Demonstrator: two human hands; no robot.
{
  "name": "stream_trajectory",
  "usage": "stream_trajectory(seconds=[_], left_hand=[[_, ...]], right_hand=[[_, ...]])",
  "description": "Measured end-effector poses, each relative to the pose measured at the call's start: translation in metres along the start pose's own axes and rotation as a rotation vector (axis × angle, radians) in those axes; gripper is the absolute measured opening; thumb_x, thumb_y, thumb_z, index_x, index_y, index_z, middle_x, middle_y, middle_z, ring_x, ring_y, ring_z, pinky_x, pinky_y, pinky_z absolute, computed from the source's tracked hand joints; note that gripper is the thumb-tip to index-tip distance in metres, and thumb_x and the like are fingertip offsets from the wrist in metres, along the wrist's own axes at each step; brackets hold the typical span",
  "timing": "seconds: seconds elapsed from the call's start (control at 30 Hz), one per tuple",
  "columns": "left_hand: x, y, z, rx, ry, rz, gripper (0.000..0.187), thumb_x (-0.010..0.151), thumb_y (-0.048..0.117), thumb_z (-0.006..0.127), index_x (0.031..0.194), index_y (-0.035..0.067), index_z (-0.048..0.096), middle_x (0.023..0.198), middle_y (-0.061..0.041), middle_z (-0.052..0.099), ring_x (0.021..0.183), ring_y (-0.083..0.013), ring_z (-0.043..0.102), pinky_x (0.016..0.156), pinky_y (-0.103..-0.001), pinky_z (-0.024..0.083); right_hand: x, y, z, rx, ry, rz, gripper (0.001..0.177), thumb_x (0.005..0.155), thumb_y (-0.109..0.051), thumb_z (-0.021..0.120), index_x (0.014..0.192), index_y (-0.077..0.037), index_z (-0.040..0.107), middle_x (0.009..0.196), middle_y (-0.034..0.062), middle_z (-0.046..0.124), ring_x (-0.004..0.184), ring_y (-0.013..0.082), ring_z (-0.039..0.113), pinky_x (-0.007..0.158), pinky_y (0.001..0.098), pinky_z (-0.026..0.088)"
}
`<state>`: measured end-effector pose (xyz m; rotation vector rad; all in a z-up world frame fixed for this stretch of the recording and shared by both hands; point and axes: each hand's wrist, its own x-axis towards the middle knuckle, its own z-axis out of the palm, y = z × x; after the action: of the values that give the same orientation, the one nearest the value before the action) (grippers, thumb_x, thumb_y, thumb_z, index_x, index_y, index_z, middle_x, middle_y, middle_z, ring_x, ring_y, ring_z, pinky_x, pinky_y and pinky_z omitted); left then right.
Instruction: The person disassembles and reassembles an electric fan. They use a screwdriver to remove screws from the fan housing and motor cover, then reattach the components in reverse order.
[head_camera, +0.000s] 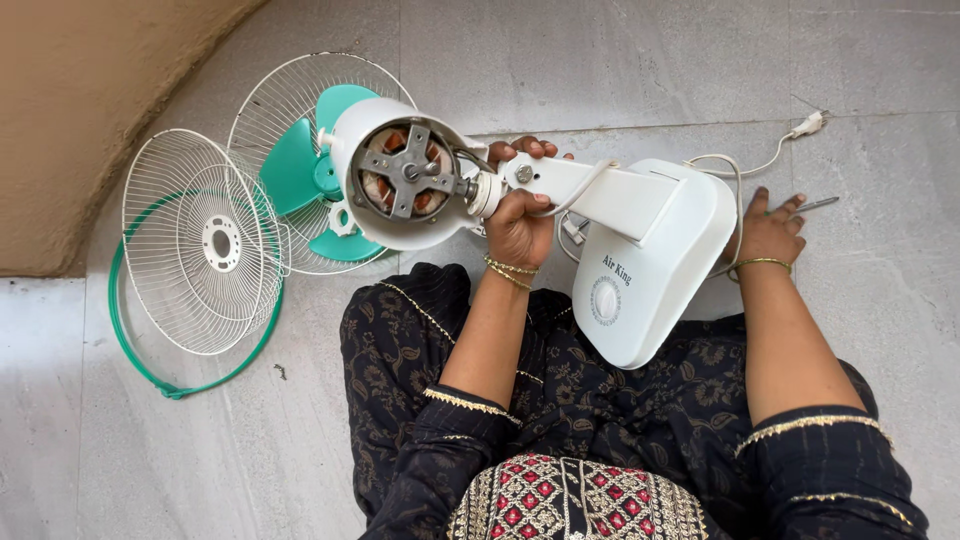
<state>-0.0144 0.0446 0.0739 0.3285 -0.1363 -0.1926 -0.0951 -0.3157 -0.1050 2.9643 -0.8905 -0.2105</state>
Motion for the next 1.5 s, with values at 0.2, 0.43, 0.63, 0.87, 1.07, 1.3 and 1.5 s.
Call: stream_trajectory(seconds=[0.2, 0.43, 0.63, 0.87, 1.07, 1.3, 1.5], left_hand=[[-0.013, 0.02, 0.021, -0.055, -0.015, 0.083, 0.06, 0.068, -0.017, 0.053, 0.117, 0.018, 0.056, 0.114, -0.007, 0.059, 0.126, -0.0269, 0.053, 0.122, -0.059, 0.039], [-0.01, 0.048, 0.027, -0.051, -0.052, 0.213, 0.06, 0.069, -0.017, 0.055, 0.118, 0.018, 0.056, 0.116, -0.007, 0.06, 0.128, -0.0267, 0.054, 0.123, -0.058, 0.04], [0.004, 0.063, 0.012, 0.008, -0.002, 0.378, 0.063, 0.066, -0.018, 0.055, 0.118, 0.017, 0.056, 0.115, -0.007, 0.06, 0.125, -0.0271, 0.055, 0.121, -0.056, 0.042], [0.008, 0.063, -0.001, -0.058, 0.039, 0.398, 0.06, 0.069, -0.018, 0.054, 0.119, 0.015, 0.056, 0.115, -0.009, 0.06, 0.125, -0.028, 0.055, 0.119, -0.053, 0.043], [0.011, 0.063, -0.002, -0.116, 0.058, 0.364, 0.06, 0.068, -0.017, 0.052, 0.119, 0.015, 0.056, 0.115, -0.009, 0.06, 0.126, -0.0287, 0.054, 0.115, -0.053, 0.045], [0.017, 0.052, -0.009, -0.104, 0.132, 0.325, 0.061, 0.064, -0.017, 0.049, 0.116, 0.015, 0.057, 0.115, -0.008, 0.06, 0.127, -0.029, 0.054, 0.118, -0.049, 0.043], [0.017, 0.041, -0.009, -0.109, 0.131, 0.311, 0.059, 0.067, -0.016, 0.047, 0.117, 0.013, 0.056, 0.116, -0.01, 0.06, 0.126, -0.0296, 0.054, 0.119, -0.049, 0.042]], right_hand=[[-0.034, -0.037, -0.014, 0.631, -0.083, -0.099, 0.052, 0.107, -0.029, 0.058, 0.154, -0.009, 0.048, 0.15, 0.0248, 0.053, 0.129, 0.0359, 0.057, 0.109, 0.0448, 0.049], [-0.065, -0.048, -0.055, 0.96, 0.224, 0.096, 0.022, 0.109, -0.018, 0.054, 0.122, -0.003, 0.063, 0.112, 0.0135, 0.069, 0.099, 0.0223, 0.066, 0.09, 0.0371, 0.055], [-0.208, -0.084, -0.136, 1.295, 0.641, -0.794, 0.029, 0.104, -0.022, 0.064, 0.079, -0.009, 0.059, 0.067, -0.0023, 0.056, 0.055, 0.0069, 0.05, 0.043, 0.0208, 0.04], [-0.221, -0.224, -0.072, 0.426, 0.137, -0.928, 0.045, 0.078, -0.002, 0.06, 0.123, -0.004, 0.065, 0.137, 0.0176, 0.059, 0.117, 0.0316, 0.058, 0.092, 0.0427, 0.055], [-0.159, -0.26, 0.017, 0.198, -0.052, -0.887, 0.028, 0.083, -0.008, 0.063, 0.112, -0.007, 0.065, 0.111, 0.0131, 0.062, 0.106, 0.0327, 0.06, 0.08, 0.0419, 0.056], [-0.147, -0.256, 0.044, 1.791, -0.671, 0.07, 0.013, 0.092, -0.013, 0.06, 0.098, -0.002, 0.06, 0.087, 0.0082, 0.068, 0.075, 0.0202, 0.063, 0.07, 0.0324, 0.054], [-0.14, -0.298, 0.026, 1.236, -0.546, -0.008, 0.026, 0.098, -0.028, 0.055, 0.102, -0.004, 0.065, 0.093, 0.01, 0.07, 0.081, 0.0202, 0.063, 0.069, 0.0366, 0.051]])
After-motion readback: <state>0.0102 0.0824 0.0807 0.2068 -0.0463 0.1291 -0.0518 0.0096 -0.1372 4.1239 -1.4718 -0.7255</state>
